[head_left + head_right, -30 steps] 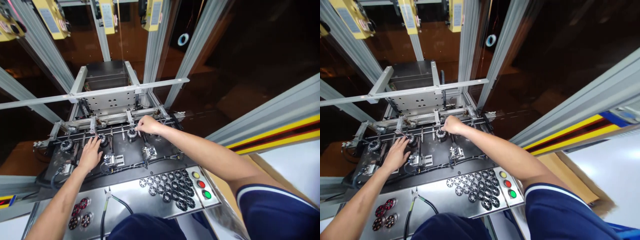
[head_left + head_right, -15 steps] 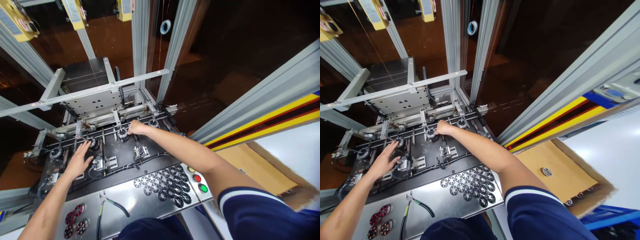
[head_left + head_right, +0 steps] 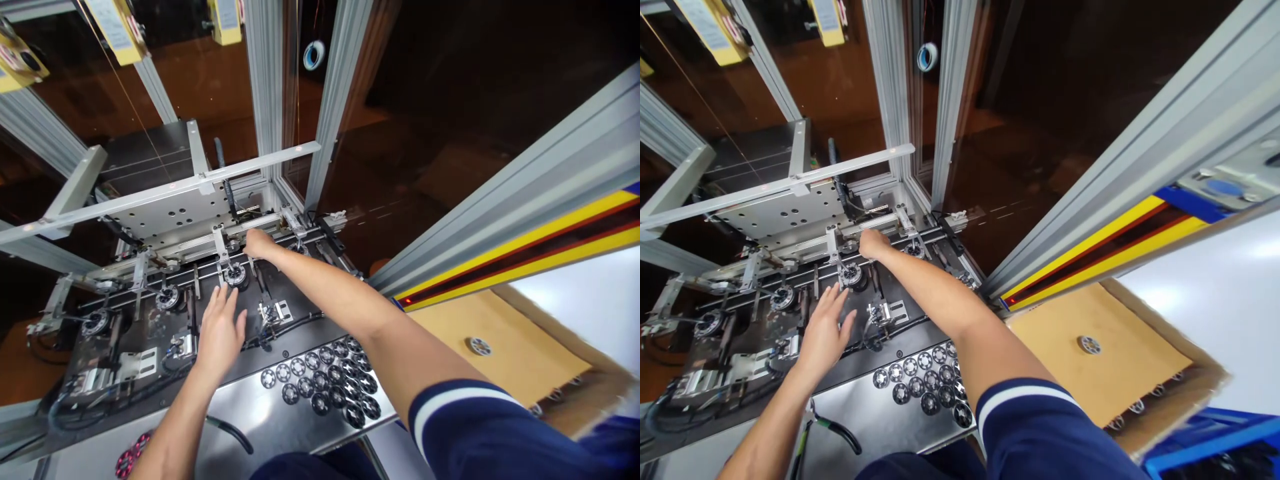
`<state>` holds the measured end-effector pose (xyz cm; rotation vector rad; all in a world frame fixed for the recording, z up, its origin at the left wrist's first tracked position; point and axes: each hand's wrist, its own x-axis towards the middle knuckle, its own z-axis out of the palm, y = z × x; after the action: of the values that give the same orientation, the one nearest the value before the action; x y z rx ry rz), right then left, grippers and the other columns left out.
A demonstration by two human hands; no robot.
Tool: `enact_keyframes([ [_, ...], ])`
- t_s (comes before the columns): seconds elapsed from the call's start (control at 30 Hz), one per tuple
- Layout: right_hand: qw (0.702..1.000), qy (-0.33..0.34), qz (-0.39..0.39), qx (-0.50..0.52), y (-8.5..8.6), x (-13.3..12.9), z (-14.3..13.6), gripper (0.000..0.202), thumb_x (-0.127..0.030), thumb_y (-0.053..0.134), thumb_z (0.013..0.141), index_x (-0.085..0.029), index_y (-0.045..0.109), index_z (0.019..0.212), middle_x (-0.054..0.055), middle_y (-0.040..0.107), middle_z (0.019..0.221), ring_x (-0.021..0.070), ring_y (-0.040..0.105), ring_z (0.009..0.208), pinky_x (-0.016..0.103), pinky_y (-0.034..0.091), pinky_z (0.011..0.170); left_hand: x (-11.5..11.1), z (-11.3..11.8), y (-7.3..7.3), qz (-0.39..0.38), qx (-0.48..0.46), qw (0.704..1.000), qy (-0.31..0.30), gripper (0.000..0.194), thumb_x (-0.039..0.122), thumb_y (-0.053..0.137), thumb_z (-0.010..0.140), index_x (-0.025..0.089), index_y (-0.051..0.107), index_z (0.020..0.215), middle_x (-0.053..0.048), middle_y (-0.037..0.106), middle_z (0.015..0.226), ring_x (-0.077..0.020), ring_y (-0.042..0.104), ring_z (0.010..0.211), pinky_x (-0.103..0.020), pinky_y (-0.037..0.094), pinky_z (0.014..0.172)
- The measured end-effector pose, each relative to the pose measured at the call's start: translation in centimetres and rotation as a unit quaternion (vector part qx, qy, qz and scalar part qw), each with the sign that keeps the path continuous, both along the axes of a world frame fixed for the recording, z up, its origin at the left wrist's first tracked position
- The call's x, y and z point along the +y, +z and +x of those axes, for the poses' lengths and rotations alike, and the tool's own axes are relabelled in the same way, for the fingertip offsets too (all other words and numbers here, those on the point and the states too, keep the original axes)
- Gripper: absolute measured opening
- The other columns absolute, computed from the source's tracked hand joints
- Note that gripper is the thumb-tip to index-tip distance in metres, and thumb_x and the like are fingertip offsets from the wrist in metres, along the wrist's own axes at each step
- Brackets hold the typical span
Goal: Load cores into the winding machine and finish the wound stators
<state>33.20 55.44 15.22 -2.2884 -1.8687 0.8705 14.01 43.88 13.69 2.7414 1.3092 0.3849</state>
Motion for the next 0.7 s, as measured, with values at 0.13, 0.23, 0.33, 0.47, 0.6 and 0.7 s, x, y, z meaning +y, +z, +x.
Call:
enact_keyframes([
  [0.13, 0.997, 0.017, -0.003, 0.073, 0.1, -1.1, -0.2, 0.030, -0.036, 0.062, 0.096, -0.015, 0.062, 0.118, 0.007, 0.065, 0.117, 0.0220, 0.066, 0.099, 0.041, 0.058, 0.084, 2.1, 1.6, -1.7, -0.018, 0.032, 0.999, 0.023, 0.054, 0.022, 0.049, 0.091, 0.004, 0.046, 0.141, -0.028, 0.040, 0.155, -0.0421, 0.033, 0.146, -0.059, 0.040, 0.111],
  [0.23, 0.994, 0.014, -0.016, 0.103, -0.4, -1.6, -0.6, 0.029, -0.036, 0.062, 0.096, -0.014, 0.063, 0.115, 0.007, 0.066, 0.114, 0.0211, 0.067, 0.096, 0.039, 0.058, 0.081, 3.0, 2.1, -1.8, -0.029, 0.060, 0.998, 0.022, 0.059, 0.022, 0.054, 0.088, 0.012, 0.042, 0.145, -0.023, 0.039, 0.157, -0.0414, 0.030, 0.147, -0.063, 0.037, 0.111],
  [0.33, 0.994, 0.000, -0.020, 0.112, -0.8, -1.5, -0.7, 0.028, -0.036, 0.062, 0.096, -0.014, 0.063, 0.114, 0.006, 0.067, 0.112, 0.0206, 0.067, 0.094, 0.038, 0.059, 0.080, 3.2, 2.3, -1.7, -0.033, 0.085, 0.996, 0.015, 0.065, 0.021, 0.058, 0.085, 0.013, 0.041, 0.146, -0.021, 0.037, 0.159, -0.0400, 0.028, 0.148, -0.062, 0.033, 0.114],
  [0.47, 0.994, -0.007, -0.003, 0.107, 0.3, -2.3, -0.9, 0.027, -0.036, 0.062, 0.096, -0.014, 0.064, 0.112, 0.006, 0.068, 0.108, 0.0192, 0.068, 0.091, 0.036, 0.059, 0.077, 3.3, 2.2, -1.1, -0.040, 0.107, 0.993, 0.006, 0.071, 0.017, 0.064, 0.078, 0.013, 0.043, 0.146, -0.021, 0.038, 0.158, -0.0407, 0.033, 0.146, -0.060, 0.038, 0.112],
  [0.6, 0.995, 0.000, 0.051, 0.081, 2.6, -6.2, 0.5, 0.027, -0.038, 0.062, 0.096, -0.014, 0.066, 0.107, 0.006, 0.069, 0.107, 0.0196, 0.068, 0.094, 0.039, 0.058, 0.083, 3.5, 1.0, 0.2, -0.048, 0.098, 0.994, -0.011, 0.065, 0.022, 0.062, 0.082, 0.006, 0.046, 0.143, -0.025, 0.041, 0.155, -0.0419, 0.038, 0.143, -0.056, 0.042, 0.111],
  [0.7, 0.996, -0.028, 0.085, 0.026, 4.0, -10.0, 4.4, 0.027, -0.038, 0.064, 0.094, -0.014, 0.067, 0.106, 0.008, 0.069, 0.113, 0.0223, 0.065, 0.106, 0.044, 0.053, 0.094, 3.9, 0.7, 1.9, -0.053, 0.074, 0.995, -0.049, 0.055, 0.036, 0.052, 0.091, 0.010, 0.051, 0.139, -0.019, 0.048, 0.153, -0.0353, 0.038, 0.145, -0.053, 0.039, 0.115],
])
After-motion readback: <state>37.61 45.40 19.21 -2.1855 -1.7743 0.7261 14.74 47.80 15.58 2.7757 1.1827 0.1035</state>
